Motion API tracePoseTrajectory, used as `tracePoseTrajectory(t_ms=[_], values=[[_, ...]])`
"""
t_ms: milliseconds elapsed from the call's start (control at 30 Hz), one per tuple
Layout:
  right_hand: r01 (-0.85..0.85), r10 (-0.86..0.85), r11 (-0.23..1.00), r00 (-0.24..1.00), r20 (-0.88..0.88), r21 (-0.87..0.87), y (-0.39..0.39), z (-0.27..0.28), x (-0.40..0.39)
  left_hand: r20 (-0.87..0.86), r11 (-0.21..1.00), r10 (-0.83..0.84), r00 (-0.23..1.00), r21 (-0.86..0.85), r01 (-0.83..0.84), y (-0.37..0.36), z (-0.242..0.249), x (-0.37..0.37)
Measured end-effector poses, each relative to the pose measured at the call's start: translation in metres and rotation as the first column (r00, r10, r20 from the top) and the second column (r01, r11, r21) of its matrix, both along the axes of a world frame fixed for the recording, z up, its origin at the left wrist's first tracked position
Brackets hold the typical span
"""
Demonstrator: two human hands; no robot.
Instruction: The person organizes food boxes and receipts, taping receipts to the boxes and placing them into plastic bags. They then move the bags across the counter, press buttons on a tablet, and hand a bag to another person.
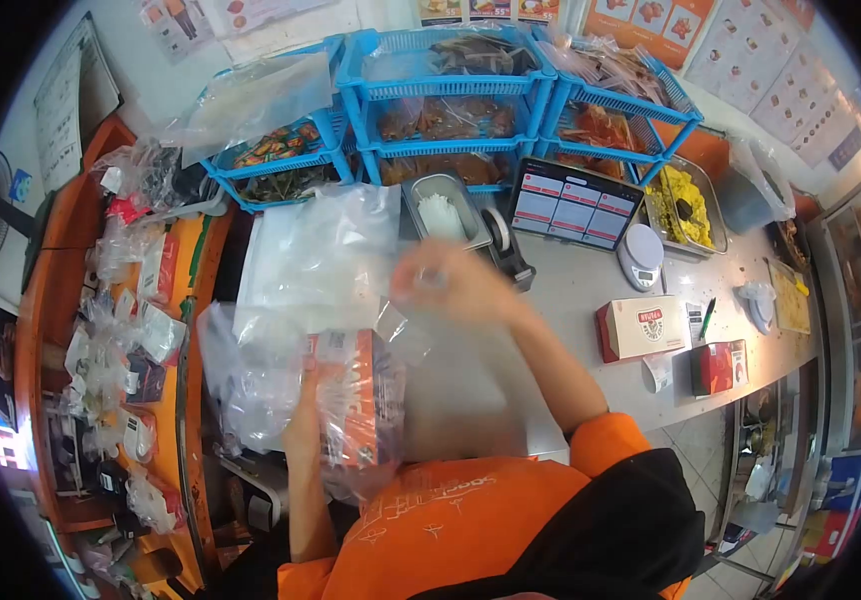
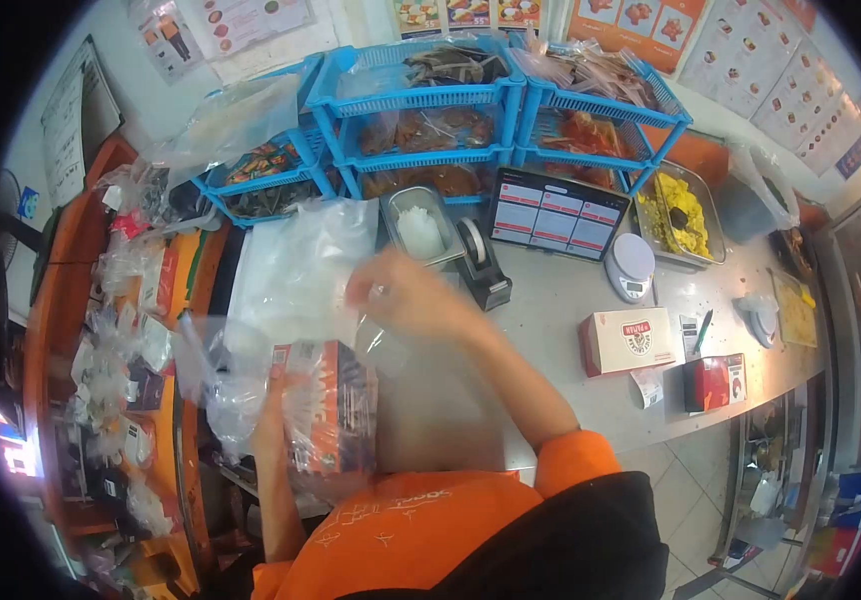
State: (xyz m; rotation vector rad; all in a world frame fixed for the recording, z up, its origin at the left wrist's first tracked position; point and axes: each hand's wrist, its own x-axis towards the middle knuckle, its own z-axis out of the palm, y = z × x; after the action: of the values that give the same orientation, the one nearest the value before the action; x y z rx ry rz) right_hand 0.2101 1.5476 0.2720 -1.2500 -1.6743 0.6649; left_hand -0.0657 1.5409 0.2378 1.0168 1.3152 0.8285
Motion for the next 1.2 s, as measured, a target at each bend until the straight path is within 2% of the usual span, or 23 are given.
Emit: tracePoseTrajectory(t_ms=[33,67,100,133,200,233,267,333,367,433,567,667,733,767,800,900,967,1000,1033,1067,1100,1167,1200], values=[[-0.284,0.295,0.95,0.952,-0.078,0.128,-0.018,-0.001,-0.028,0.001,1.0,0.0,1.0,-0.002,0.0,-0.003,0.003,0.0],[-0.43,0.432,0.901,0.901,-0.038,0.049,-0.041,0.005,-0.057,-0.221,0.999,-0.024,0.975,-0.041,0.016,-0.01,0.008,0.003],[-0.385,0.383,0.921,0.923,0.047,0.062,-0.058,-0.002,-0.092,-0.431,0.996,-0.058,0.9,-0.086,0.023,-0.019,0.014,0.006],[-0.339,0.327,0.937,0.935,0.134,0.082,-0.069,-0.007,-0.12,-0.429,0.995,-0.061,0.901,-0.095,0.022,-0.023,0.03,0.011],[-0.209,0.198,0.976,0.969,0.15,0.059,-0.073,-0.015,-0.14,-0.374,0.919,-0.046,0.926,-0.38,-0.108,-0.024,0.062,0.021],[-0.072,0.063,0.996,0.984,0.168,0.049,-0.073,-0.019,-0.145,-0.269,0.993,0.072,0.96,-0.07,-0.094,-0.019,0.016,0.004],[-0.07,0.061,0.996,0.983,0.171,0.049,-0.076,-0.024,-0.15,-0.266,0.993,0.07,0.961,-0.07,-0.092,-0.017,-0.006,-0.008],[-0.035,0.004,0.983,0.986,0.167,0.179,-0.082,-0.034,-0.16,-0.405,0.946,0.024,0.914,0.306,0.111,-0.017,-0.026,-0.024],[-0.027,-0.003,0.983,0.987,0.163,0.181,-0.08,-0.041,-0.163,-0.409,0.944,0.018,0.913,0.306,0.119,-0.017,-0.017,-0.021],[-0.07,-0.017,0.893,0.982,0.188,0.445,-0.075,-0.05,-0.164,-0.348,0.996,0.079,0.934,0.075,-0.057,-0.014,0.006,-0.007],[-0.026,-0.095,0.855,0.974,0.205,0.519,-0.065,-0.041,-0.157,-0.419,0.984,0.075,0.905,0.179,0.001,-0.018,-0.013,-0.017],[0.058,-0.127,0.91,0.981,0.144,0.412,-0.058,-0.052,-0.157,-0.231,0.977,0.104,0.967,0.208,-0.055,-0.032,-0.027,-0.018],[0.338,-0.42,0.81,0.905,0.071,0.479,-0.054,-0.065,-0.162,-0.556,0.733,0.256,0.791,0.645,0.216,-0.048,-0.053,-0.022],[0.338,-0.418,0.812,0.906,0.071,0.476,-0.056,-0.065,-0.161,-0.67,0.681,0.3,0.679,0.649,0.339,-0.053,-0.052,-0.024],[0.333,-0.388,0.819,0.921,0.023,0.466,-0.059,-0.064,-0.158,-0.673,0.683,0.299,0.677,0.646,0.34,-0.055,-0.049,-0.026],[0.338,-0.375,0.855,0.927,0.019,0.392,-0.067,-0.071,-0.157,-0.607,0.776,0.138,0.783,0.557,0.295,-0.056,-0.041,-0.035],[0.346,-0.386,0.877,0.921,0.059,0.333,-0.072,-0.069,-0.156,-0.868,0.471,0.341,0.362,0.491,0.733,-0.043,-0.043,-0.052],[0.324,-0.354,0.913,0.931,0.088,0.247,-0.077,-0.061,-0.152,-0.867,0.475,0.346,0.358,0.491,0.73,-0.042,-0.037,-0.051],[0.299,-0.318,0.941,0.941,0.114,0.157,-0.08,-0.056,-0.151,-0.855,0.649,0.192,0.481,0.478,0.591,-0.04,-0.03,-0.048],[0.293,-0.31,0.944,0.944,0.108,0.154,-0.082,-0.056,-0.153,-0.789,0.8,0.06,0.611,0.404,0.444,-0.04,-0.022,-0.043],[0.345,-0.366,0.909,0.929,0.051,0.233,-0.082,-0.056,-0.156,-0.794,0.804,0.065,0.605,0.401,0.44,-0.04,-0.022,-0.039],[0.384,-0.396,0.874,0.918,-0.02,0.298,-0.086,-0.057,-0.162,-0.599,0.461,0.319,0.734,0.775,0.432,-0.043,-0.034,-0.038],[0.372,-0.375,0.9,0.926,-0.028,0.226,-0.088,-0.056,-0.164,-0.609,0.472,0.336,0.719,0.769,0.431,-0.042,-0.05,-0.042]])
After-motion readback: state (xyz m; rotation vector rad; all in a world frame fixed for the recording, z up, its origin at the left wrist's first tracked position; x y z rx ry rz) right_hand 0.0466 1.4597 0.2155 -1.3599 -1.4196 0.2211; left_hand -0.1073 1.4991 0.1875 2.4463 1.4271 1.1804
